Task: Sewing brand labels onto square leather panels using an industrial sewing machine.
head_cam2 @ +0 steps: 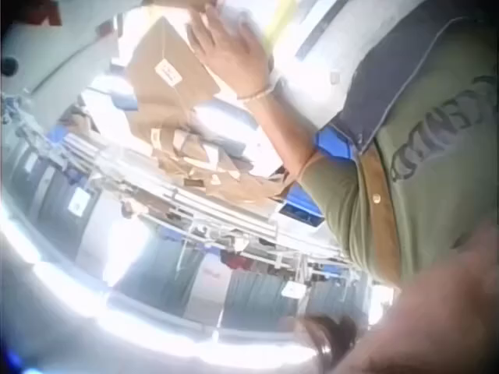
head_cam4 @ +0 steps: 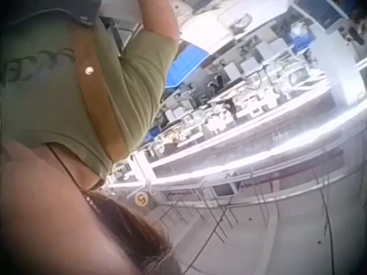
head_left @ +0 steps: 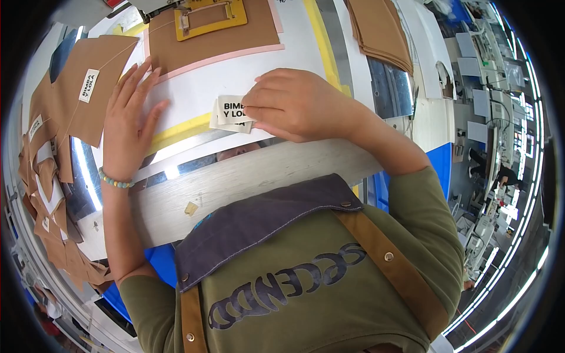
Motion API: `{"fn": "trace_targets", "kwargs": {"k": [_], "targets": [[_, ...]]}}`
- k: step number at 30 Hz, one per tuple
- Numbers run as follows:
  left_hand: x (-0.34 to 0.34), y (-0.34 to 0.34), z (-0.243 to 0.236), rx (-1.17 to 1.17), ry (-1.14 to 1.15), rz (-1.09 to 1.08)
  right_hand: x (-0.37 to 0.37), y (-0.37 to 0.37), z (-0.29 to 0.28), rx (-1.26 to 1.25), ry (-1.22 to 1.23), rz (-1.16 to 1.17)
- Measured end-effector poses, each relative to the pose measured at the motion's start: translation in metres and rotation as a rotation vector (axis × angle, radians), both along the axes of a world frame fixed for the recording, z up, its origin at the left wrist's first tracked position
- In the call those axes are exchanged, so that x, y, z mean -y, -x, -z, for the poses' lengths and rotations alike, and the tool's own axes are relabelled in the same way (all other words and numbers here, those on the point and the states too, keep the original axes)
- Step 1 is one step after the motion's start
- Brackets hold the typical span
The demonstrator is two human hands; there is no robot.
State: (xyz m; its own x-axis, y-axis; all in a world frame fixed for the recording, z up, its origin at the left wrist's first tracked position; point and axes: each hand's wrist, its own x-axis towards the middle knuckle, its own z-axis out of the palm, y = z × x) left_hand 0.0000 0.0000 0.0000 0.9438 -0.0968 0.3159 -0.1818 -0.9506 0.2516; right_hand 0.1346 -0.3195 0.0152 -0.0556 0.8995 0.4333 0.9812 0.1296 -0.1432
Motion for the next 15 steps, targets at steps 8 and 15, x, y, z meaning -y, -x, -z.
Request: {"fn": "trace_targets", "kwargs": {"k": [8, 15], "targets": [[0.005, -0.005, -0.036, 0.042, 0.110, 0.084, -0.035, -0.059, -0.032, 0.136, -0.224, 0.179], [0.017, -0.036, -0.036, 0.078, -0.017, 0.151, -0.080, -0.117, 0.001, 0.406, -0.221, 0.175]]}}
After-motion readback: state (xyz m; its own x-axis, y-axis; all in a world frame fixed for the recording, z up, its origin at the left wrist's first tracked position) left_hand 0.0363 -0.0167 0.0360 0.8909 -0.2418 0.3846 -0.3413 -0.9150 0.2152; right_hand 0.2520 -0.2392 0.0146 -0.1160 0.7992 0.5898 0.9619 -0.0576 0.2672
